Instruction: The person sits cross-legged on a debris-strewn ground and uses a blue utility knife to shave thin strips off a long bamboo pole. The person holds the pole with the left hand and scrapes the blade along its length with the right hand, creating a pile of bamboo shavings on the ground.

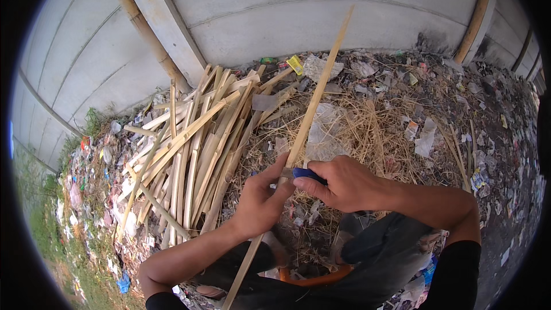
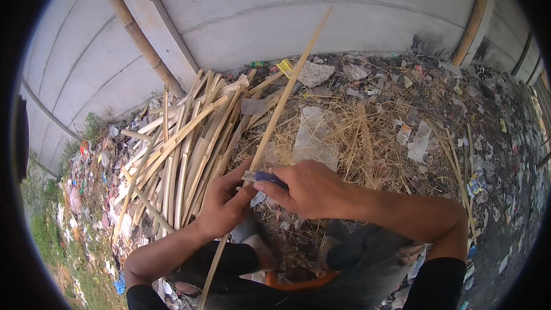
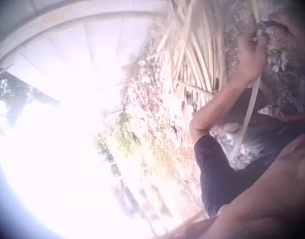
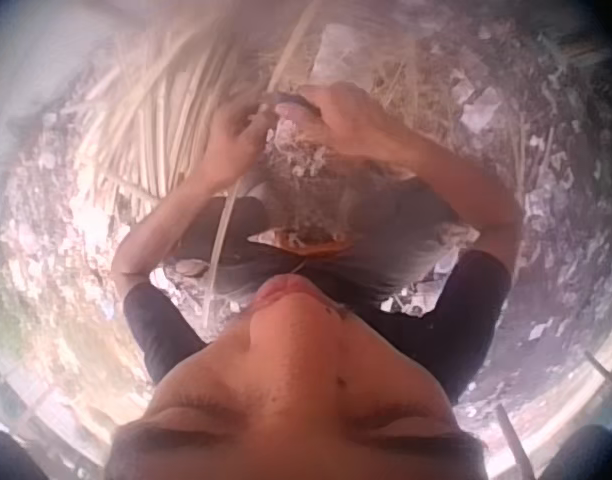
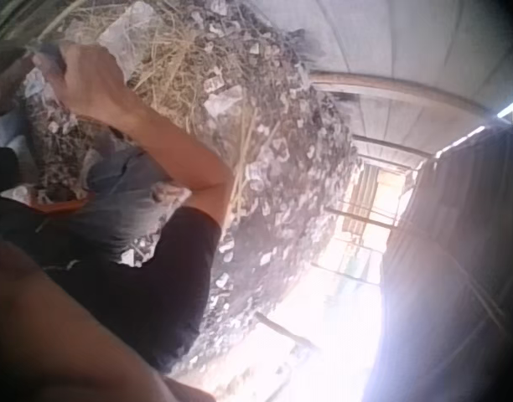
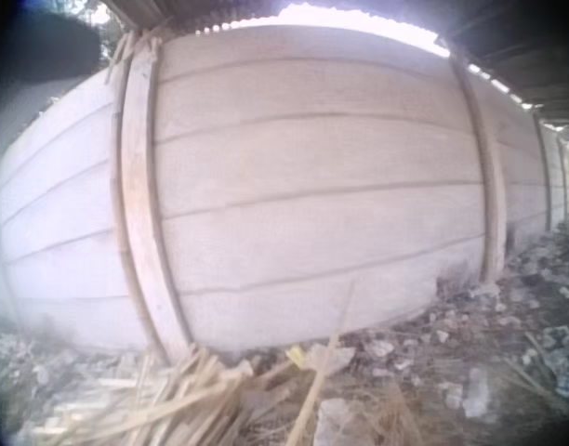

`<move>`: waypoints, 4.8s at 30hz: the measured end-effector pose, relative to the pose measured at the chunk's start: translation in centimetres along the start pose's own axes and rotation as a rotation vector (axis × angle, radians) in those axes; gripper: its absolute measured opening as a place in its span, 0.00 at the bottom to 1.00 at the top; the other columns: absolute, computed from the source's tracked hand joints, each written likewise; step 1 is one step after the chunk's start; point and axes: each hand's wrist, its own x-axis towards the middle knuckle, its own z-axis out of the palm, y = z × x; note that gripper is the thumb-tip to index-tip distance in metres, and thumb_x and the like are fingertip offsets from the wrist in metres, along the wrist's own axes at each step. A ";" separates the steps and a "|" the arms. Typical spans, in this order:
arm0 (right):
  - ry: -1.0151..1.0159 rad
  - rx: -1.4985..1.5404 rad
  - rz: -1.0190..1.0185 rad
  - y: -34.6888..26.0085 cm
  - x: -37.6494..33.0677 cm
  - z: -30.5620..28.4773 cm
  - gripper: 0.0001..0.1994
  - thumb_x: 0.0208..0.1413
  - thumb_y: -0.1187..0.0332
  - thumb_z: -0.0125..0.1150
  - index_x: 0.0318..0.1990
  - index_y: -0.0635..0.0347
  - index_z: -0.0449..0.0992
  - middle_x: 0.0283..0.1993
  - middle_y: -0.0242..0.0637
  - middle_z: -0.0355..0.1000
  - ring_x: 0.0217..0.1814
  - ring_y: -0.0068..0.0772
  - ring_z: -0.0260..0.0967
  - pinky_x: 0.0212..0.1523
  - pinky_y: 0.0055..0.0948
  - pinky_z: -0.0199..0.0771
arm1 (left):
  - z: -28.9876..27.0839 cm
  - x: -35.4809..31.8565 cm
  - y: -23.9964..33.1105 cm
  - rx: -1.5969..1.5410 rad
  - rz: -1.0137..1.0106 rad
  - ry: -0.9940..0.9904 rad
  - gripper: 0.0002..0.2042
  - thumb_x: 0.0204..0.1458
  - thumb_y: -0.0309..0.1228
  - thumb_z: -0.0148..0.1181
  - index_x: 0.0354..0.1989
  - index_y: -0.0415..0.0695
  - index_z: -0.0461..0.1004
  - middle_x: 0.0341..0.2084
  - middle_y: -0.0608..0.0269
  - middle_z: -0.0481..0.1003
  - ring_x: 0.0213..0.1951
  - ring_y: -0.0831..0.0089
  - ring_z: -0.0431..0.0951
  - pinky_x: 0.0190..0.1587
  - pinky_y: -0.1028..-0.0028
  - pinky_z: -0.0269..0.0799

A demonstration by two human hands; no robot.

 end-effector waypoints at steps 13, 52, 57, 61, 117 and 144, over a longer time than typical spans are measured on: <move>0.661 -0.145 0.380 10.0 -0.6 -8.1 0.31 0.75 0.43 0.49 0.34 0.66 0.77 0.18 0.38 0.63 0.20 0.36 0.58 0.26 0.40 0.62 | -1.0 -1.0 -3.2 -0.021 0.080 -0.256 0.29 0.68 0.29 0.60 0.74 0.31 0.62 0.42 0.62 0.80 0.44 0.82 0.76 0.51 0.76 0.73; 0.386 0.049 0.061 -9.6 -15.7 -2.0 0.24 0.76 0.48 0.52 0.33 0.61 0.72 0.22 0.24 0.57 0.26 0.19 0.53 0.28 0.31 0.56 | -3.0 -22.5 -9.6 -0.164 -0.043 -0.047 0.26 0.74 0.41 0.50 0.73 0.37 0.63 0.19 0.75 0.61 0.16 0.84 0.61 0.19 0.80 0.56; 0.487 0.286 0.128 -11.9 -21.3 -4.2 0.24 0.76 0.49 0.52 0.32 0.59 0.71 0.22 0.21 0.55 0.23 0.14 0.49 0.23 0.25 0.48 | -0.9 -29.7 -11.5 -0.268 0.044 0.233 0.26 0.74 0.37 0.49 0.74 0.34 0.62 0.19 0.77 0.62 0.16 0.88 0.59 0.19 0.82 0.53; 0.543 0.322 0.057 -14.4 -23.9 -5.0 0.23 0.76 0.48 0.53 0.33 0.58 0.71 0.22 0.20 0.53 0.21 0.11 0.45 0.21 0.21 0.41 | 1.4 -33.3 -11.7 -0.418 0.102 0.363 0.27 0.73 0.38 0.51 0.73 0.33 0.62 0.19 0.76 0.63 0.16 0.87 0.60 0.18 0.81 0.53; 0.030 0.034 0.081 -0.7 -9.6 16.3 0.29 0.68 0.39 0.55 0.40 0.61 0.82 0.22 0.52 0.76 0.28 0.61 0.78 0.31 0.53 0.76 | 6.6 -14.5 -15.9 -0.105 0.050 0.240 0.26 0.71 0.31 0.55 0.74 0.32 0.62 0.59 0.45 0.78 0.62 0.62 0.77 0.64 0.67 0.69; 0.788 -0.011 0.859 27.3 -14.6 5.1 0.42 0.73 0.35 0.42 0.30 0.73 0.80 0.20 0.52 0.71 0.25 0.54 0.68 0.37 0.52 0.67 | 5.0 -24.8 -21.6 0.263 -0.111 -0.226 0.24 0.71 0.34 0.56 0.72 0.38 0.65 0.47 0.48 0.83 0.49 0.63 0.84 0.53 0.66 0.76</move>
